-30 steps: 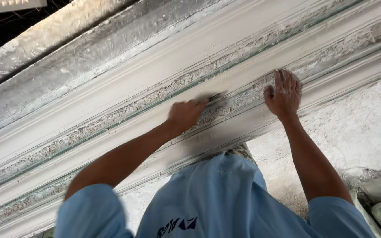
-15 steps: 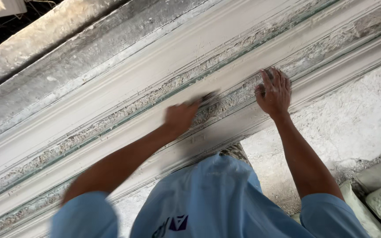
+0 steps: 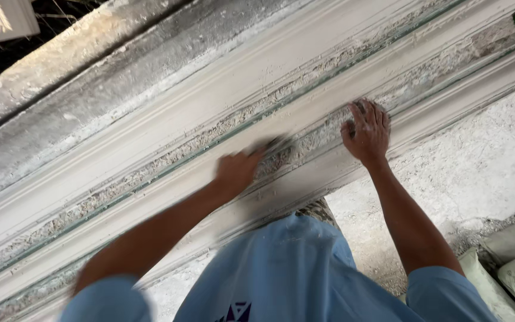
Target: The person scrapes excess dried plaster from the grooves of decorative cornice moldings using a small knife, working along each molding strip and moving between strips. They hold the moldings steady with one hand while scraping with the other, and reposition along the lengths to clean different sections.
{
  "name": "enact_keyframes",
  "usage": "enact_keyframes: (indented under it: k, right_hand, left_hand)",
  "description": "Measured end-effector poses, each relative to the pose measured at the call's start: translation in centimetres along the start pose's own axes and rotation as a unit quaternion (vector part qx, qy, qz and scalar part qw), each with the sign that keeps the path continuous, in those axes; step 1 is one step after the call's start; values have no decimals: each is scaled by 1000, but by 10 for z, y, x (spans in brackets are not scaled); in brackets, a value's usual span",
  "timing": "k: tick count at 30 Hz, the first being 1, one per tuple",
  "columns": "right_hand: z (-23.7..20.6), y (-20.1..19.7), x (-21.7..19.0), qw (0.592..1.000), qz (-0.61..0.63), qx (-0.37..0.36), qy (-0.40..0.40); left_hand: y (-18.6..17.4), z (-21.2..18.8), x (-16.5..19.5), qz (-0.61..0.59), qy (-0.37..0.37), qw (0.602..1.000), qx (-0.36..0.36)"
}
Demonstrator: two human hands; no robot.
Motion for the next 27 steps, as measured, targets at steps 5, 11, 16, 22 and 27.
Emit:
enact_keyframes:
  k: [5,11,16,22,27]
  right_hand:
    - [1,-9,-9,1000,-16,17,-21]
    - [6,-8,-12,999,-6,29,-26]
    - [3,-6,-11,1000,17,7,-12]
    - [9,-5,-11,1000,-20,0,-2]
    - [12,-6,-8,999,23,4,25]
  left_hand:
    - [3,51,23,46,51,997,32]
    - [12,-19,-21,31,-26,997,-62]
    - [11,67,37,38,37,998,-18]
    - [2,20,-1,61,53,997,-21]
    - [22,33,6,36,-11,998,-45]
Point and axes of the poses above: each hand's wrist, its own z-axis towards the middle knuckle, its own y-axis out of the palm, x = y × z, the point moved 10 cm from there along z, towards the middle knuckle, and after that the axes turned 2 degrees about -x, right-handed, at the moved point
